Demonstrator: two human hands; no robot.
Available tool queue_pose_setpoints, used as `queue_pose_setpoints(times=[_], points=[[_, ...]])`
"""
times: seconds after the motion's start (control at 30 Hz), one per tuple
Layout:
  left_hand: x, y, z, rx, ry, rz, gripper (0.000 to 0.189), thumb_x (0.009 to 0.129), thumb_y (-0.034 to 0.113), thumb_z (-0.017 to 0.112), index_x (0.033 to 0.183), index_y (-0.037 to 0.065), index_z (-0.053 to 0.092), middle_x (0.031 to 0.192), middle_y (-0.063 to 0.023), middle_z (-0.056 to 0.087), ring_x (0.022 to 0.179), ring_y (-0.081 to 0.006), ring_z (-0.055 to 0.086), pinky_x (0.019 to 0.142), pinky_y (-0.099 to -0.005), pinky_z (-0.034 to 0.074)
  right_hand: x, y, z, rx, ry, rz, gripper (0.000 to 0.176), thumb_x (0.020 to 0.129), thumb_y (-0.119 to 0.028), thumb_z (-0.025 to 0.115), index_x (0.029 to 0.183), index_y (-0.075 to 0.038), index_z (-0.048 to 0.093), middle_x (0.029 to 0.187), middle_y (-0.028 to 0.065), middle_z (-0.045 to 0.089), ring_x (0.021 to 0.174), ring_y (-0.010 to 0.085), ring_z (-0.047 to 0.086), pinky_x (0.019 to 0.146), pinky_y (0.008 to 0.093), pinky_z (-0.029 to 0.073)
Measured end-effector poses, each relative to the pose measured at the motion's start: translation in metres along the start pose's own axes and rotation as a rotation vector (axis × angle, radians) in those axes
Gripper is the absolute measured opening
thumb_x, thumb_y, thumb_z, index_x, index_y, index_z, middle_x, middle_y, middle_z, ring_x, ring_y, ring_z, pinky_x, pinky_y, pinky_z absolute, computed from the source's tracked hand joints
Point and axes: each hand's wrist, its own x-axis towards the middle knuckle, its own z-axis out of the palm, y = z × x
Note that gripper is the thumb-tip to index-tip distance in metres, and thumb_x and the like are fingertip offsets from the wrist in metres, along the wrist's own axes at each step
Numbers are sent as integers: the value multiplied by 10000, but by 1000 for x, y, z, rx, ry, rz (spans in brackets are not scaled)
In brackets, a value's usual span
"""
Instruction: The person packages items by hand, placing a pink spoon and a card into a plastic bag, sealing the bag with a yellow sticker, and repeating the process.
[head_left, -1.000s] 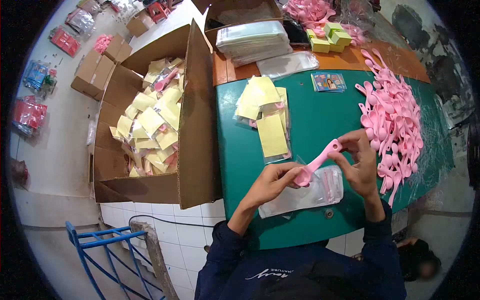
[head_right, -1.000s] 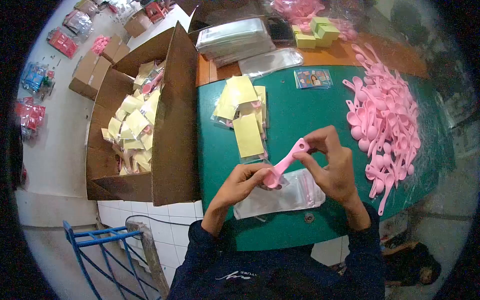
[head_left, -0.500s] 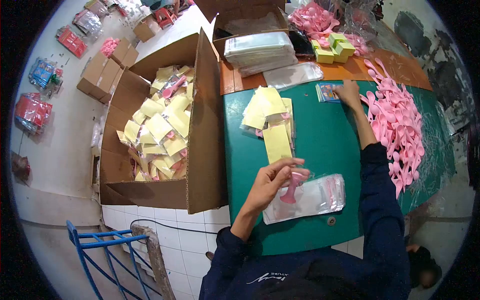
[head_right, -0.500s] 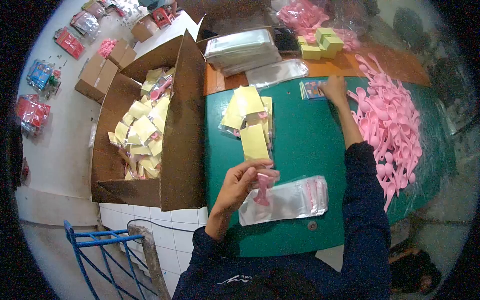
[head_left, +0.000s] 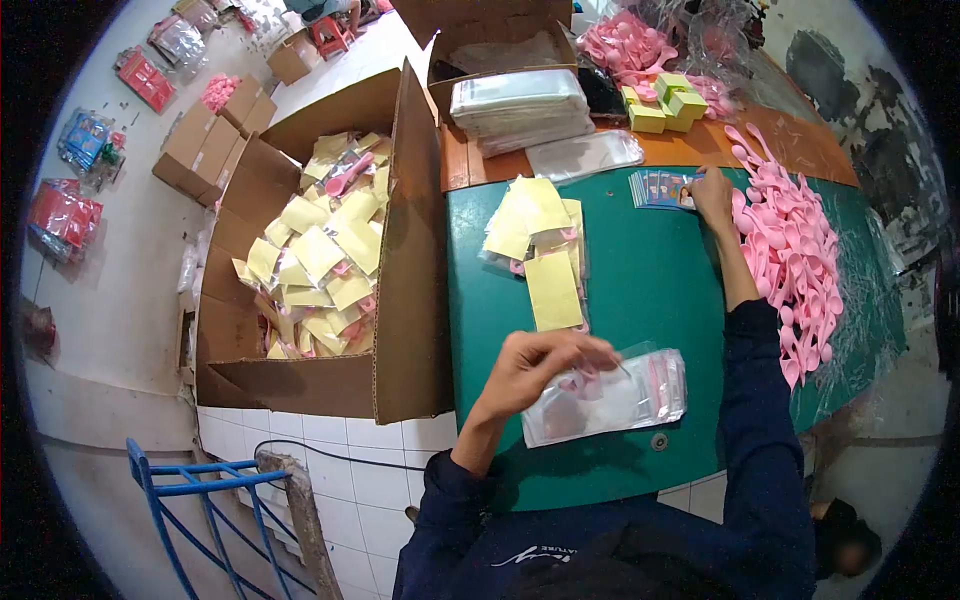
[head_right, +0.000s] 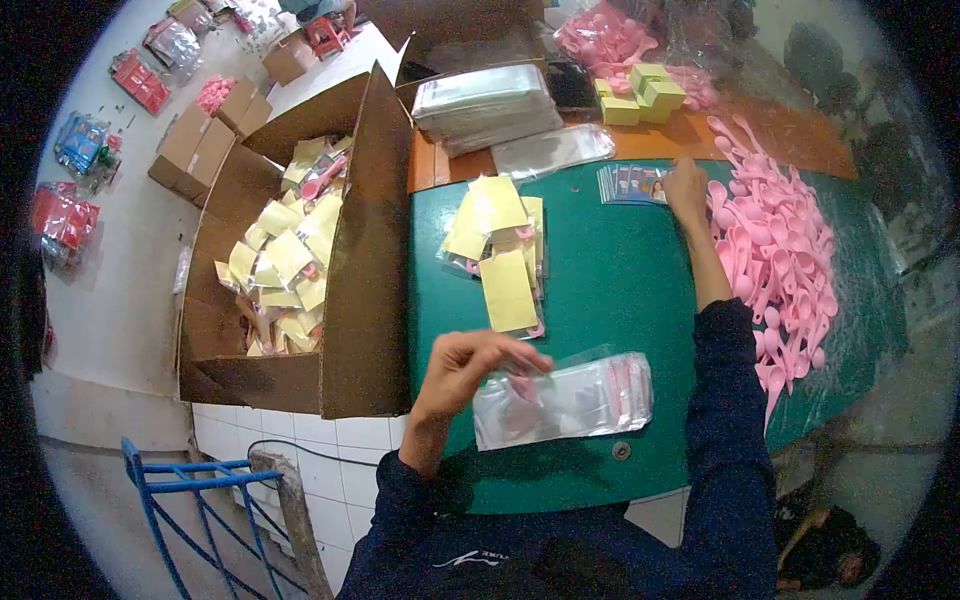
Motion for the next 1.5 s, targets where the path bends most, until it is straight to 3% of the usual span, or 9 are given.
queue_pose_setpoints(times=[0.17,0.33,0.4,0.6,0.73,0.83,0.97,1.37,1.5], points=[[4,8,-1,65,0,-28,281,963,130,420,1105,-49,582,964,-160,658,925,-211,639,750,-298,528,-10,-19,-31,-5,166,-284,236,722,-81,627,941,1,595,820,191,618,807,353,609,753,382,480],[9,15,6,34,161,-156,294,969,142,416,1135,-57,557,1002,-158,643,903,-227,647,711,-280,540,-68,-124,-145,957,-599,-108,192,771,-74,661,931,-21,566,837,81,607,809,138,604,704,267,471],[8,9,4,15,192,-226,297,963,162,442,1118,-61,561,1002,-137,640,887,-229,650,694,-277,542,-100,-153,-180,1109,-635,-97,168,786,-69,661,908,-19,557,812,41,601,787,78,580,679,246,469],[6,-1,5,111,247,-269,281,942,187,503,1047,-58,594,901,-94,637,773,-158,647,659,-245,526,-122,-163,-205,766,-681,-382,164,787,-57,660,898,-4,552,792,59,607,723,94,593,627,244,474],[6,0,11,106,270,-315,267,936,185,516,1003,-56,611,823,-69,636,739,-130,638,654,-234,516,-125,-168,-210,910,-716,-52,157,782,-33,650,886,21,545,783,117,605,706,147,624,633,270,483],[6,-3,4,234,202,-336,247,923,171,536,964,-54,630,770,-54,641,732,-120,638,645,-232,514,-127,-166,-208,753,-687,-427,141,786,-20,638,890,14,549,778,113,612,704,166,636,630,272,484],[5,-3,11,134,198,-314,216,898,142,568,898,-59,649,779,-50,651,717,-108,630,628,-236,509,-124,-163,-217,635,-824,-444,149,766,-20,636,897,-13,566,766,104,615,719,197,646,623,284,483],[9,8,26,430,118,-291,210,849,157,635,989,2,662,766,-57,674,642,-61,565,593,-241,485,-147,-164,-189,595,-768,-611,183,736,-70,668,838,-8,530,767,135,586,712,288,620,619,334,479],[9,9,25,599,113,-259,226,855,153,626,1033,14,637,744,-76,670,649,-67,566,589,-241,484,-148,-165,-192,676,-754,-458,216,732,-71,685,830,-1,506,756,141,578,720,285,625,608,339,476]])
